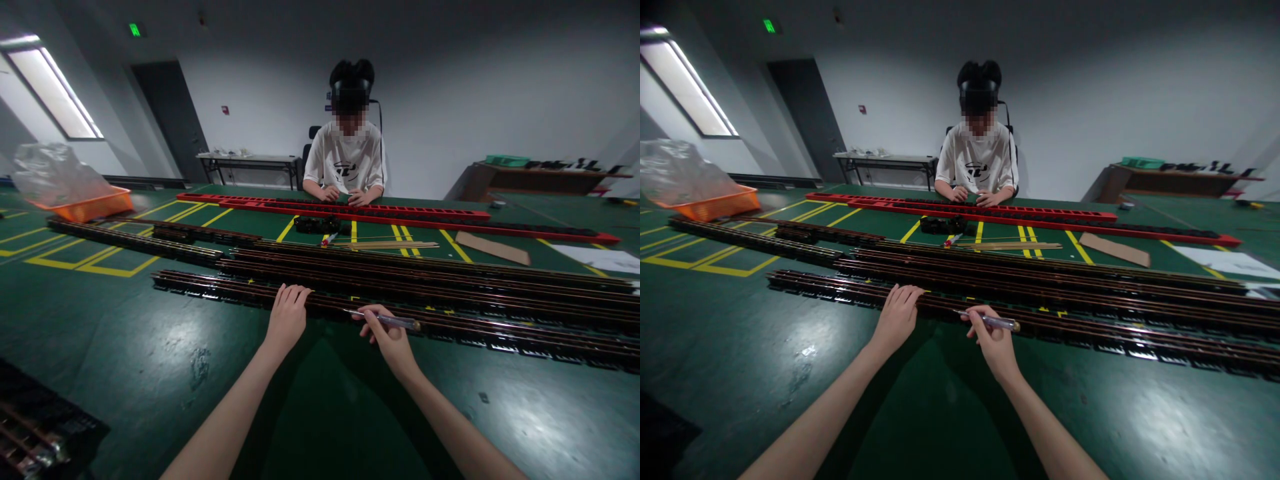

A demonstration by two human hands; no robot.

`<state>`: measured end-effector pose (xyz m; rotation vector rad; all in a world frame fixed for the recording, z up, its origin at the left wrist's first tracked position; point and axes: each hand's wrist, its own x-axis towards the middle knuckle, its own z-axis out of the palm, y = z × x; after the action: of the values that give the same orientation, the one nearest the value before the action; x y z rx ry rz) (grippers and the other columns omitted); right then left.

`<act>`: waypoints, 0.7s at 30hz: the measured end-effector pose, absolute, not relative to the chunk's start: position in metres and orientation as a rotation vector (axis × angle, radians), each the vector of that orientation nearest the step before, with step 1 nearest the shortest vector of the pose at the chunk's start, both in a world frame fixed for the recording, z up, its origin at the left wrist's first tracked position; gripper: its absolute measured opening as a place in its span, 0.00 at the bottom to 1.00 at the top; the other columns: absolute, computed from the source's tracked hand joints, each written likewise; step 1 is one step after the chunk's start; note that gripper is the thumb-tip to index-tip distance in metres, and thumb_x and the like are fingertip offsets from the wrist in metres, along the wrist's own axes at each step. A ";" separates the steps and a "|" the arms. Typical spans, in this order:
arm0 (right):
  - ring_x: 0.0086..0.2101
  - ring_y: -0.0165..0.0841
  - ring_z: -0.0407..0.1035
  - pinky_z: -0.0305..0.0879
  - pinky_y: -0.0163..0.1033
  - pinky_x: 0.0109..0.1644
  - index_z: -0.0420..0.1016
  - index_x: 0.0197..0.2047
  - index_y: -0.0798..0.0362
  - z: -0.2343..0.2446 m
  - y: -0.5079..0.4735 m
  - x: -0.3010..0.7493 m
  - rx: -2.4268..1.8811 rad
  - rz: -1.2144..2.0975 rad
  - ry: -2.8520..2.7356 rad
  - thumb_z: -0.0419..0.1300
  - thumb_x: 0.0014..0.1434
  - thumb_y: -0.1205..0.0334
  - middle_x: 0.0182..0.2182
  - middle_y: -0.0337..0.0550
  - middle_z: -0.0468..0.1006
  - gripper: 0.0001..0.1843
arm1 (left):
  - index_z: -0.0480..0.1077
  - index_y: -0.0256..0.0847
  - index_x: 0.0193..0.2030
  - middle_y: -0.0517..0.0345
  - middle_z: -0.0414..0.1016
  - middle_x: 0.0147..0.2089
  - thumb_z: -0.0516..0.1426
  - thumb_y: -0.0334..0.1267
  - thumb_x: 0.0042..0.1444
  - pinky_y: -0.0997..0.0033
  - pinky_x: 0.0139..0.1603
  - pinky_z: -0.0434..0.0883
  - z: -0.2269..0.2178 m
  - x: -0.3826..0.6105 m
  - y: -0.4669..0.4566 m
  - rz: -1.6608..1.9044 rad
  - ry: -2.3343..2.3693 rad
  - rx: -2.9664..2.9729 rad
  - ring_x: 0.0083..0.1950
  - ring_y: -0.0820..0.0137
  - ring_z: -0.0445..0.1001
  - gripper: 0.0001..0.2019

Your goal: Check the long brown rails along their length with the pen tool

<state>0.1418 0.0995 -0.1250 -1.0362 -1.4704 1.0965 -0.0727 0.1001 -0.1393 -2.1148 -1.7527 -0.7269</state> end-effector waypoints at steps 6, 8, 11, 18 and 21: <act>0.24 0.30 0.69 0.61 0.32 0.21 0.73 0.36 0.53 -0.126 0.099 0.142 -1.040 1.088 -1.453 0.55 0.57 0.44 0.33 0.47 0.79 0.19 | 0.68 0.37 0.48 0.49 0.73 0.48 0.46 0.24 0.55 0.51 0.63 0.56 -0.138 -0.069 0.099 -0.683 -1.781 -2.032 0.55 0.60 0.67 0.17; 0.24 0.30 0.69 0.61 0.32 0.21 0.73 0.36 0.53 -0.126 0.099 0.142 -1.038 1.088 -1.434 0.55 0.57 0.45 0.33 0.47 0.79 0.19 | 0.69 0.36 0.48 0.49 0.73 0.49 0.46 0.24 0.55 0.50 0.64 0.55 -0.138 -0.068 0.099 -0.667 -1.786 -2.004 0.55 0.60 0.67 0.17; 0.23 0.29 0.68 0.60 0.32 0.21 0.73 0.36 0.53 -0.126 0.099 0.142 -1.033 1.092 -1.414 0.55 0.57 0.45 0.33 0.47 0.79 0.19 | 0.69 0.35 0.49 0.49 0.73 0.49 0.46 0.24 0.55 0.51 0.64 0.54 -0.139 -0.067 0.098 -0.649 -1.795 -1.973 0.57 0.59 0.66 0.17; 0.23 0.29 0.68 0.60 0.32 0.22 0.73 0.35 0.52 -0.127 0.100 0.143 -1.042 1.095 -1.388 0.56 0.56 0.44 0.32 0.45 0.79 0.19 | 0.69 0.36 0.50 0.48 0.73 0.51 0.45 0.21 0.54 0.50 0.64 0.55 -0.141 -0.070 0.099 -0.650 -1.824 -1.942 0.58 0.59 0.65 0.20; 0.23 0.29 0.68 0.60 0.32 0.22 0.73 0.36 0.52 -0.126 0.100 0.142 -1.027 1.108 -1.423 0.56 0.55 0.44 0.32 0.45 0.79 0.19 | 0.67 0.36 0.51 0.49 0.72 0.51 0.43 0.20 0.53 0.50 0.65 0.54 -0.142 -0.073 0.100 -0.690 -1.783 -2.014 0.59 0.60 0.65 0.22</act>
<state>0.1421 0.0996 -0.1262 -1.0272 -1.4227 1.1081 -0.0728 0.1003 -0.1415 -2.0142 -1.7827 -0.6901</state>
